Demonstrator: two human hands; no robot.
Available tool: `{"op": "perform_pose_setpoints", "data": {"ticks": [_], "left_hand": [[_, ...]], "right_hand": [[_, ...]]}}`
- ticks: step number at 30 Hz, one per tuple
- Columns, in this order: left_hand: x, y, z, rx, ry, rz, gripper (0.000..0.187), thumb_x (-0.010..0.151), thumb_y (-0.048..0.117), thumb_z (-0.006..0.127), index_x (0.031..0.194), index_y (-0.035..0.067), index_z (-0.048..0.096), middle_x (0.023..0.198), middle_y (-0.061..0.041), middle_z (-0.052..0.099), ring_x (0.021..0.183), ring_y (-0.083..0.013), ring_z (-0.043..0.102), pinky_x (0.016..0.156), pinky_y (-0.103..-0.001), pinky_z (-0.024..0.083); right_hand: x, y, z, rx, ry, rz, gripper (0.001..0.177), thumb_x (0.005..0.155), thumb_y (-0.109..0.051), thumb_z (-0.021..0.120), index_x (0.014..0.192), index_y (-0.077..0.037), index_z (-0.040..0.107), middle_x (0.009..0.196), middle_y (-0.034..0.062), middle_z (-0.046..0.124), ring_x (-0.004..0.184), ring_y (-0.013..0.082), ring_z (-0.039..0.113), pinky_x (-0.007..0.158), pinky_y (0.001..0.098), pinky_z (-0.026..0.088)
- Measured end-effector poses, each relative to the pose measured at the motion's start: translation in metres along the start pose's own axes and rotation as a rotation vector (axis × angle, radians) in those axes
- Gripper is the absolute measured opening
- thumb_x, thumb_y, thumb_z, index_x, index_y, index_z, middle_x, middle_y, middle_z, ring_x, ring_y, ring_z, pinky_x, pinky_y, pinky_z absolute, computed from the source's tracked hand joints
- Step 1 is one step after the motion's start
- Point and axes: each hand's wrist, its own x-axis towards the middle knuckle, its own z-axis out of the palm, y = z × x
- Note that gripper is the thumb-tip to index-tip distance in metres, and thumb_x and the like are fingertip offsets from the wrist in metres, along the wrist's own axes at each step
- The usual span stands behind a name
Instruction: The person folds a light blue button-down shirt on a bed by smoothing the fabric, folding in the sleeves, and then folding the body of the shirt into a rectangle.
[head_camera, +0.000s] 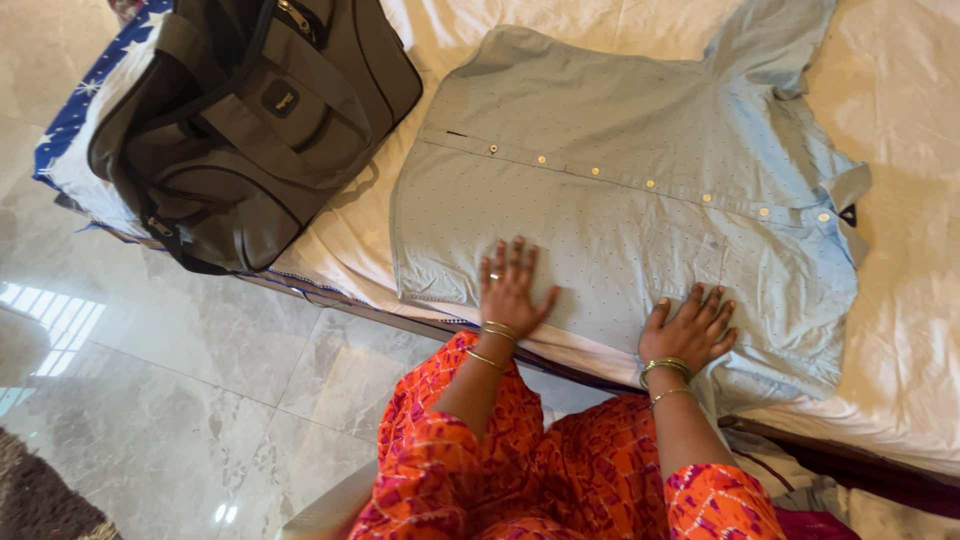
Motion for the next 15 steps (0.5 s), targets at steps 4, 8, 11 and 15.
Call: {"op": "perform_pose_setpoints", "data": {"ticks": [4,8,11,15], "left_hand": [[0.001,-0.050,-0.009,-0.010,0.107,-0.069,0.083,0.096,0.067,0.032,0.164,0.023,0.018,0.172,-0.004,0.007,0.158,-0.0271,0.000,0.125,-0.049,-0.004],[0.004,-0.085,-0.013,0.000,0.219,-0.018,0.078,0.096,0.063,0.040,0.161,0.022,0.027,0.170,-0.005,0.017,0.156,-0.0286,0.009,0.124,-0.051,0.002],[0.000,-0.095,-0.012,-0.037,0.254,0.003,0.075,0.095,0.059,0.045,0.159,0.023,0.034,0.169,-0.007,0.025,0.157,-0.0307,0.014,0.126,-0.052,0.006],[0.001,-0.102,-0.010,-0.047,0.327,0.031,0.073,0.093,0.056,0.049,0.157,0.022,0.039,0.167,-0.008,0.029,0.156,-0.0323,0.018,0.125,-0.052,0.009]], "right_hand": [[0.000,0.001,-0.001,0.003,-0.021,0.013,0.062,0.101,-0.041,0.050,0.152,-0.006,0.050,0.168,0.0182,0.035,0.155,0.0386,0.024,0.120,0.0613,0.012],[-0.002,0.001,-0.002,-0.005,-0.017,0.003,0.062,0.102,-0.042,0.049,0.153,-0.006,0.049,0.168,0.0187,0.034,0.155,0.0390,0.024,0.121,0.0608,0.013],[-0.001,0.002,0.001,0.005,-0.011,-0.002,0.062,0.101,-0.041,0.049,0.153,-0.006,0.050,0.167,0.0186,0.035,0.155,0.0389,0.024,0.119,0.0618,0.013],[-0.003,0.007,0.003,-0.007,-0.009,-0.030,0.062,0.102,-0.041,0.049,0.153,-0.006,0.049,0.167,0.0192,0.035,0.154,0.0395,0.025,0.119,0.0617,0.014]]}}
